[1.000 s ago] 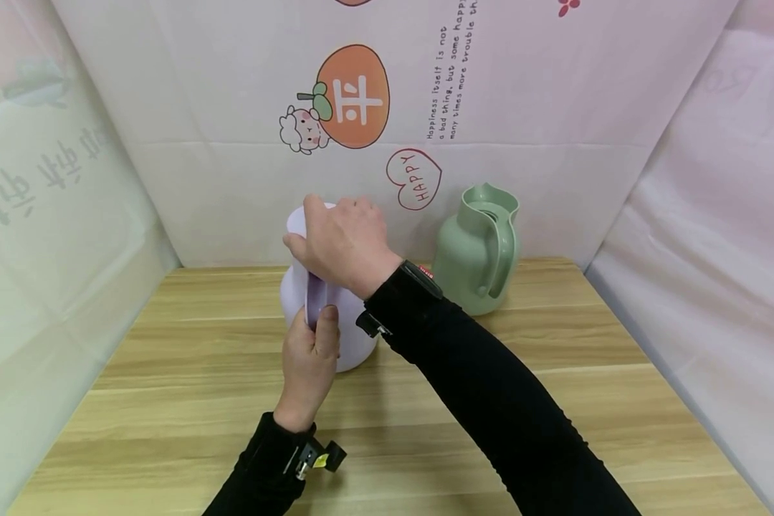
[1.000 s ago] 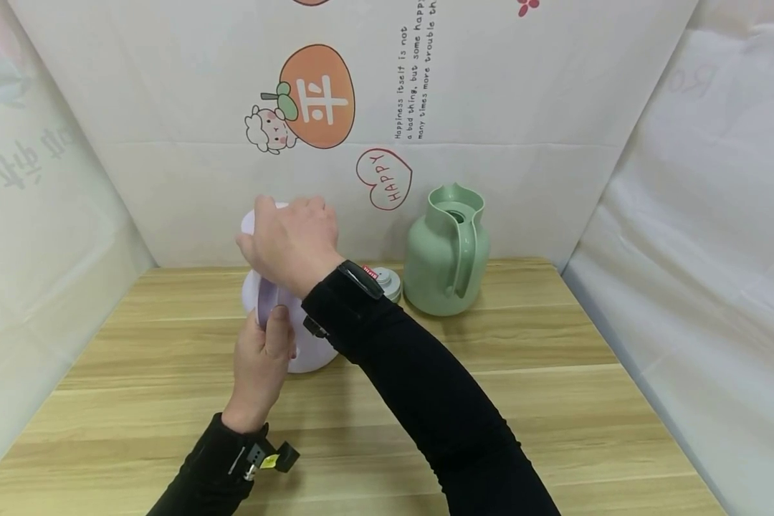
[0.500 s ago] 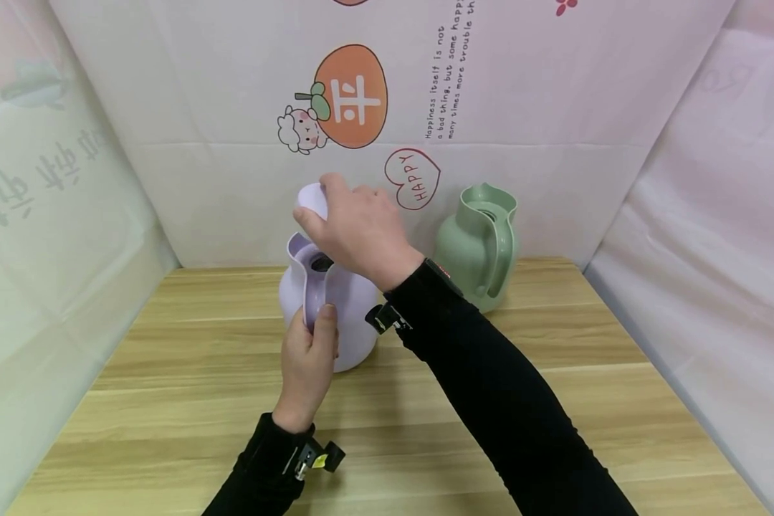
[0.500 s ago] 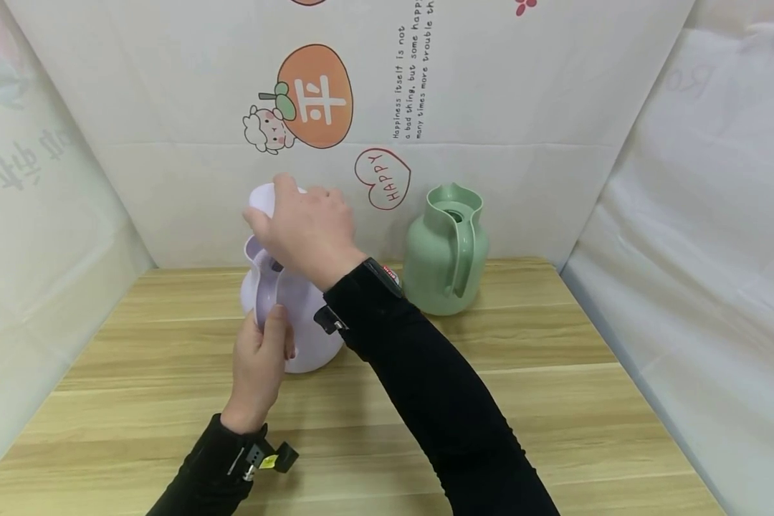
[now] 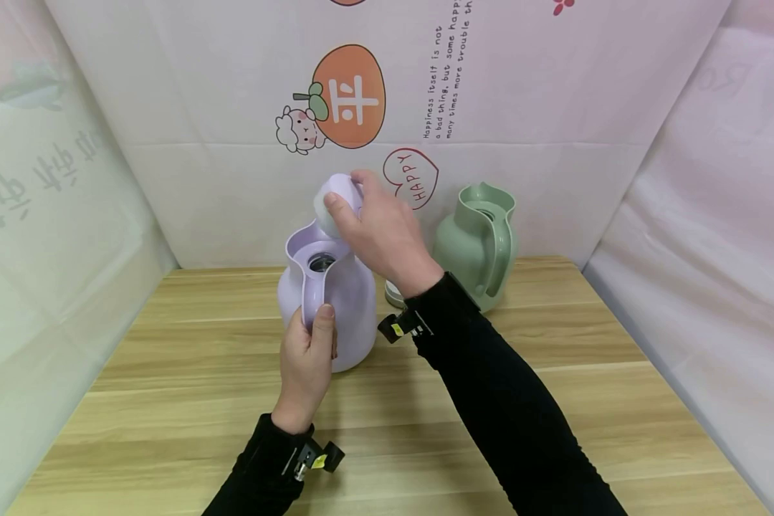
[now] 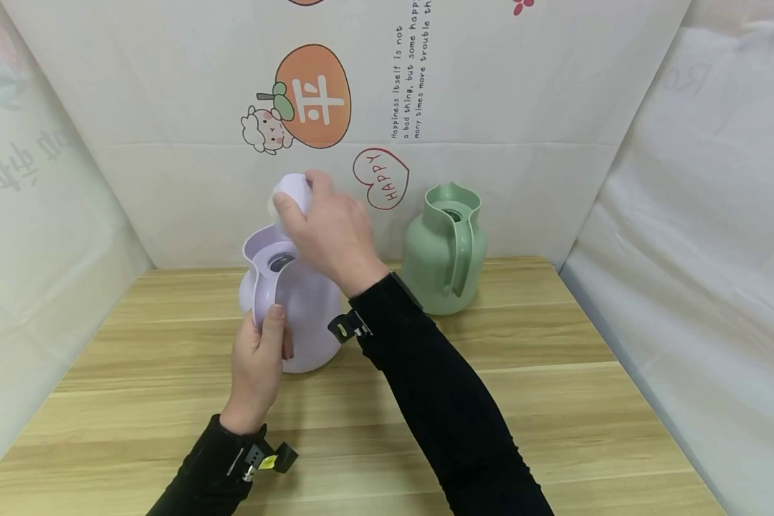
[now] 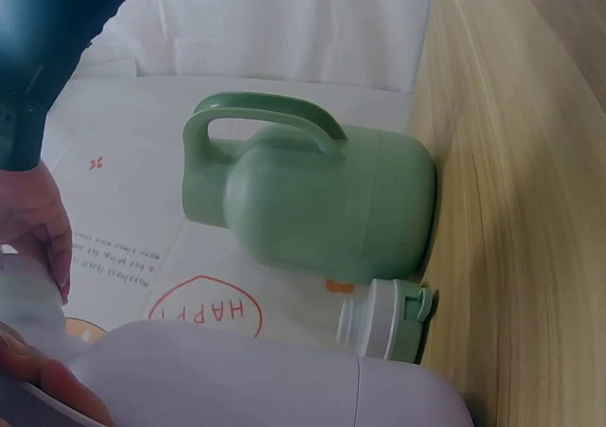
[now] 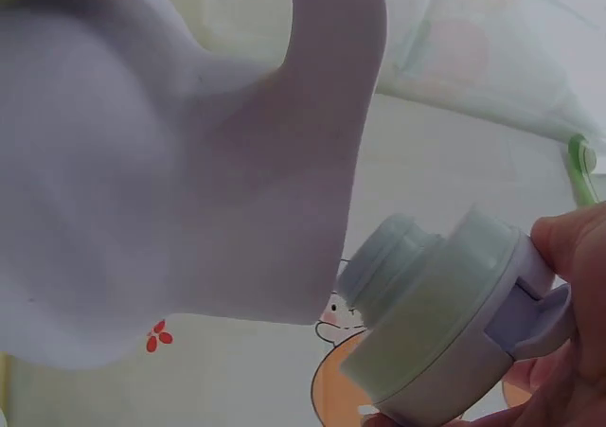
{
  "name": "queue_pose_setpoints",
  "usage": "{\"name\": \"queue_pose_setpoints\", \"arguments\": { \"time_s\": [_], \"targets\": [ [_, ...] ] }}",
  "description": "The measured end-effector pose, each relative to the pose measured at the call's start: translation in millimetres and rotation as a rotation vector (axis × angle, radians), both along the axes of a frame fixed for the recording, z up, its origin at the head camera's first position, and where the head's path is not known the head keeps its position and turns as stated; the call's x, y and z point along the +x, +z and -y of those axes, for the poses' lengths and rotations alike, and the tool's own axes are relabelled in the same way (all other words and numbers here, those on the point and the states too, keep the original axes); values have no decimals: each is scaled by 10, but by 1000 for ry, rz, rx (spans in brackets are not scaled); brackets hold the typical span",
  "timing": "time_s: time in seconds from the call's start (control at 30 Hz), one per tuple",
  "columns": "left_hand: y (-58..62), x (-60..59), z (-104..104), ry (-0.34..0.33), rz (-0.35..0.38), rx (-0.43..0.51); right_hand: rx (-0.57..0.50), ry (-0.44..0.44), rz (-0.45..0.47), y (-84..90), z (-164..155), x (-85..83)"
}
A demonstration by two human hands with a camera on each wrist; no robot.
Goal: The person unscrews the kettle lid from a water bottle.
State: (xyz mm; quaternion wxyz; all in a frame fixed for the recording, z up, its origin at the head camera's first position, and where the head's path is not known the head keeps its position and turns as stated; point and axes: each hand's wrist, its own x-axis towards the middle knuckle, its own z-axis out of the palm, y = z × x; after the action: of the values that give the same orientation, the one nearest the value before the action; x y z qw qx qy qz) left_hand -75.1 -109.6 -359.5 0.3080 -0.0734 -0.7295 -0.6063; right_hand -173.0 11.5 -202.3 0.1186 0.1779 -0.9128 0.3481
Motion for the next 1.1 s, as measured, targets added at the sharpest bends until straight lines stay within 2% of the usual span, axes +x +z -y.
{"name": "queue_pose_setpoints", "arguments": {
  "time_s": [0.27,0.43,0.8,1.1],
  "targets": [
    [0,11,2,-8,24,14,-300,38,118,-191,-159,-27],
    [7,15,-2,-3,29,17,-463,86,155,-348,-250,-45],
    [10,26,-13,27,33,13,-713,108,218,-624,-365,-88],
    [8,19,-7,33,25,17,-873,67,302,-838,-391,-122]
  ]
}}
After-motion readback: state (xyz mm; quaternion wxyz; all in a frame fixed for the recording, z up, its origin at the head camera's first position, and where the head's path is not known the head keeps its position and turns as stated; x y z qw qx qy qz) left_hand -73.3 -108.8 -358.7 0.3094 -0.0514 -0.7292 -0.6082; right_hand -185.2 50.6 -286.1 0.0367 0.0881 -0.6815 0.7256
